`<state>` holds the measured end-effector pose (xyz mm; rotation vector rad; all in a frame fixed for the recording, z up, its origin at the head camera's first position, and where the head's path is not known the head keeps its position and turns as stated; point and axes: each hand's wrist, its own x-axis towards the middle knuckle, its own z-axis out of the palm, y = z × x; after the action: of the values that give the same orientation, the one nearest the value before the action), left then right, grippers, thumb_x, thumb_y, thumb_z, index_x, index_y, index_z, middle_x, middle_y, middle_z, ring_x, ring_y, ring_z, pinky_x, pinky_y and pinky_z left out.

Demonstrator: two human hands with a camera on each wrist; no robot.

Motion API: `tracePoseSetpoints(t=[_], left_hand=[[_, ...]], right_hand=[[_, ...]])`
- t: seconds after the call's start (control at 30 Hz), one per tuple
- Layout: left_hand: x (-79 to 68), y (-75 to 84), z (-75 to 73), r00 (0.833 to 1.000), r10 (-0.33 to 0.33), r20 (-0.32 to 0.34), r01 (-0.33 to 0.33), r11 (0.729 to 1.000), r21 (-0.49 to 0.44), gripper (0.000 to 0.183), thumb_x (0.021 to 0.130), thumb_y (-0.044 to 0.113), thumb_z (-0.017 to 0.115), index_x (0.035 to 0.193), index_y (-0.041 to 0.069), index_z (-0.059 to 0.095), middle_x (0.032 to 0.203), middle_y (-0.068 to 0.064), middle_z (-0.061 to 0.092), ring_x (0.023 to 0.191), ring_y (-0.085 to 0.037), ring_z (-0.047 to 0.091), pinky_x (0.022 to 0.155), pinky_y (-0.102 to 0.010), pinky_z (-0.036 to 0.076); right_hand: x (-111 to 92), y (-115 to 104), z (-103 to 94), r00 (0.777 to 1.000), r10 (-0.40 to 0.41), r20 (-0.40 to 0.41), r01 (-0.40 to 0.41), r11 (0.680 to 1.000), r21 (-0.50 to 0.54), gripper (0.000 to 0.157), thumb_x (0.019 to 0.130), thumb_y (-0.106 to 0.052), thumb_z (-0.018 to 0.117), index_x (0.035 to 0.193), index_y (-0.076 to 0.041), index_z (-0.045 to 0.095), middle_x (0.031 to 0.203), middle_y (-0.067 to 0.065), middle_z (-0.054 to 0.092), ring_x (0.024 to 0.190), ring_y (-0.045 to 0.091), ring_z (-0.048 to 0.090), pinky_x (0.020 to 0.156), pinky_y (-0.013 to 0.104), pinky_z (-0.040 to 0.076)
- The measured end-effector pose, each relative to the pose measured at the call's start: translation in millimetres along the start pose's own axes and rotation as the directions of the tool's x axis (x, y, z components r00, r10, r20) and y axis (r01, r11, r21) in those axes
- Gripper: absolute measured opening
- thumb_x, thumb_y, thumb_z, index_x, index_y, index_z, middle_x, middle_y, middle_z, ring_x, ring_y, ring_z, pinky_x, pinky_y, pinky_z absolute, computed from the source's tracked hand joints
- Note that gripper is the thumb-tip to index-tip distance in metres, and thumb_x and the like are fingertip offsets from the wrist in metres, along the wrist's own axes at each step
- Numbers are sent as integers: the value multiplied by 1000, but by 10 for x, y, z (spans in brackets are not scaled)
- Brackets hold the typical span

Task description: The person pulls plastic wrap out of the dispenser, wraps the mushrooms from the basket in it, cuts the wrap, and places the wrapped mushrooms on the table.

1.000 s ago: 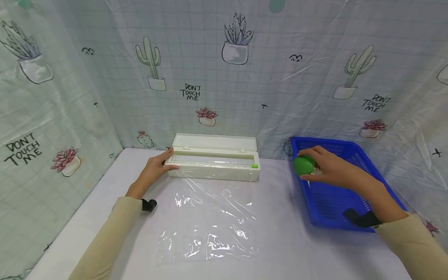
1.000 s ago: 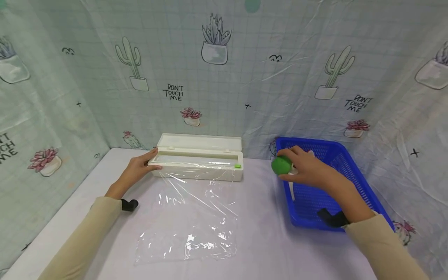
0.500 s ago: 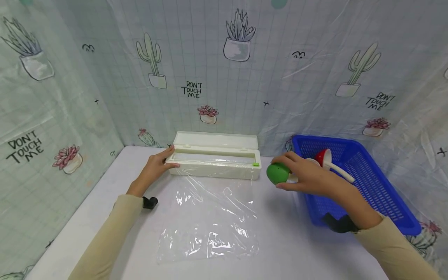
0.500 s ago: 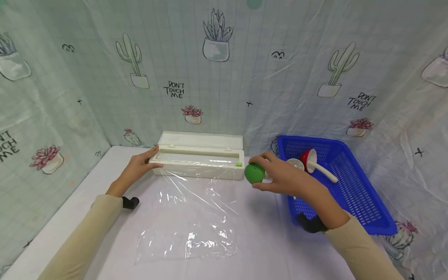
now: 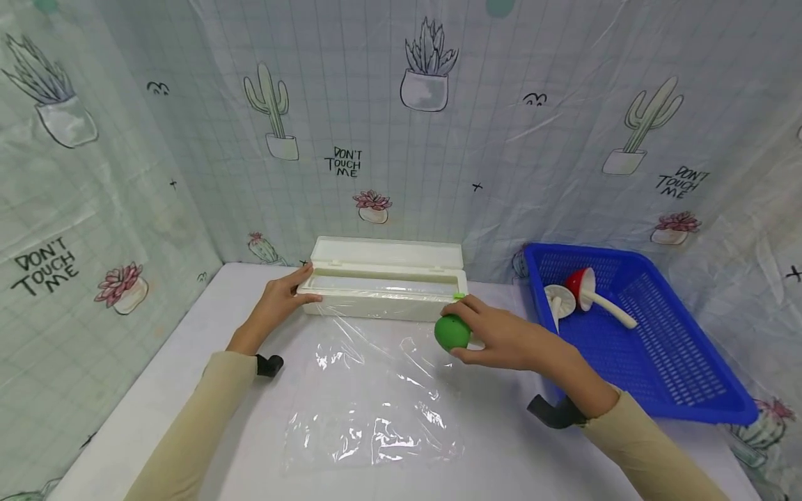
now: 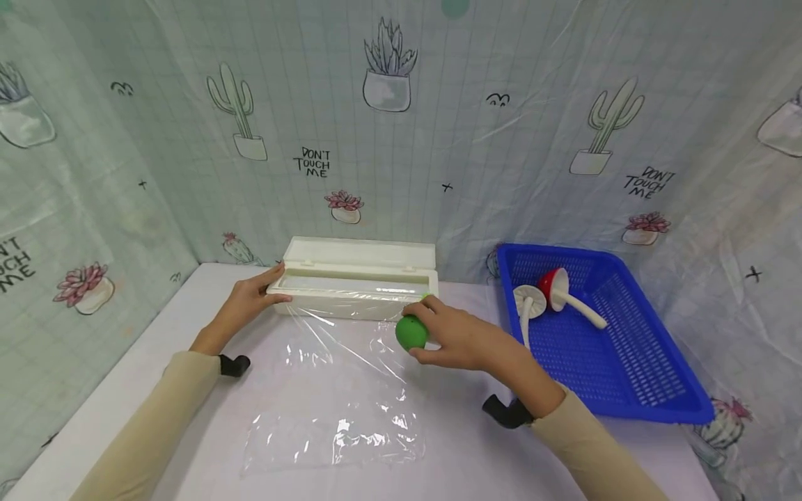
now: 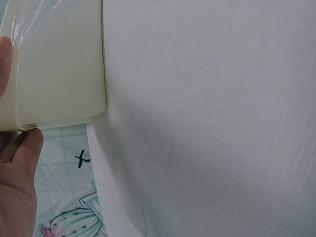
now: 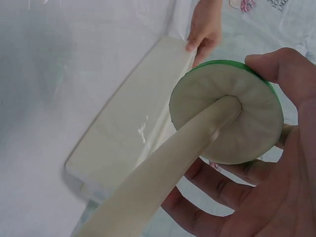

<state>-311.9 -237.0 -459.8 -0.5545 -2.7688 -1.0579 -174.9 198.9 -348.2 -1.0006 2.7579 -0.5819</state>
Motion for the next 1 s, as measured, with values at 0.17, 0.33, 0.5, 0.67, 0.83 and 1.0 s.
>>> tracePoseSetpoints(t=[0.17, 0.33, 0.5, 0.67, 0.83, 1.0], left_hand=[[7, 8, 12, 1000, 1, 4, -1, 1000, -9, 83, 85, 33, 80, 153, 6, 41, 158, -13, 38, 137, -40, 48, 101, -53, 50], [5, 10, 9, 1000, -8, 4, 8, 1000, -12, 83, 85, 33, 80, 153, 7, 42, 158, -11, 39, 137, -39, 48, 101, -52, 51], [12, 10, 1, 1000, -23, 7, 23, 1000, -10, 83, 85, 34, 80, 154, 8, 41, 159, -11, 38, 139, -38, 45, 105, -52, 48], [14, -1, -1, 1000, -15, -1, 15, 1000, 0, 82, 86, 34, 79, 153, 7, 41, 159, -11, 38, 139, -39, 44, 106, -53, 47], [11, -14, 5, 999, 25, -28, -25, 1000, 5, 80, 85, 29, 81, 151, 5, 44, 158, -9, 40, 137, -38, 48, 102, -50, 49], [26, -5, 18, 999, 28, -23, -28, 1000, 3, 79, 85, 29, 81, 151, 5, 45, 158, -8, 40, 136, -37, 49, 101, -48, 50]], right_hand=[[131, -82, 126, 999, -23, 32, 23, 1000, -6, 58, 96, -40, 67, 144, -14, 47, 131, 5, 51, 94, 13, 59, 79, 28, 55], [260, -175, 266, 997, -35, 61, 34, 999, 19, 59, 97, -46, 66, 144, -15, 47, 131, 4, 51, 98, 13, 57, 82, 29, 54], [391, -245, 391, 994, -68, 88, 67, 998, 11, 61, 97, -48, 65, 146, -16, 47, 129, 2, 52, 94, 11, 56, 80, 26, 53], [511, -347, 506, 988, -106, 112, 106, 994, 9, 62, 97, -50, 65, 146, -16, 48, 128, 0, 52, 92, 9, 56, 79, 24, 51], [636, -485, 640, 983, -126, 133, 126, 992, 8, 62, 96, -54, 65, 146, -20, 49, 130, 0, 53, 90, 7, 57, 81, 23, 52], [740, -585, 796, 978, -124, 167, 123, 992, 14, 63, 95, -59, 64, 145, -24, 50, 126, -4, 54, 90, 5, 56, 78, 21, 51]])
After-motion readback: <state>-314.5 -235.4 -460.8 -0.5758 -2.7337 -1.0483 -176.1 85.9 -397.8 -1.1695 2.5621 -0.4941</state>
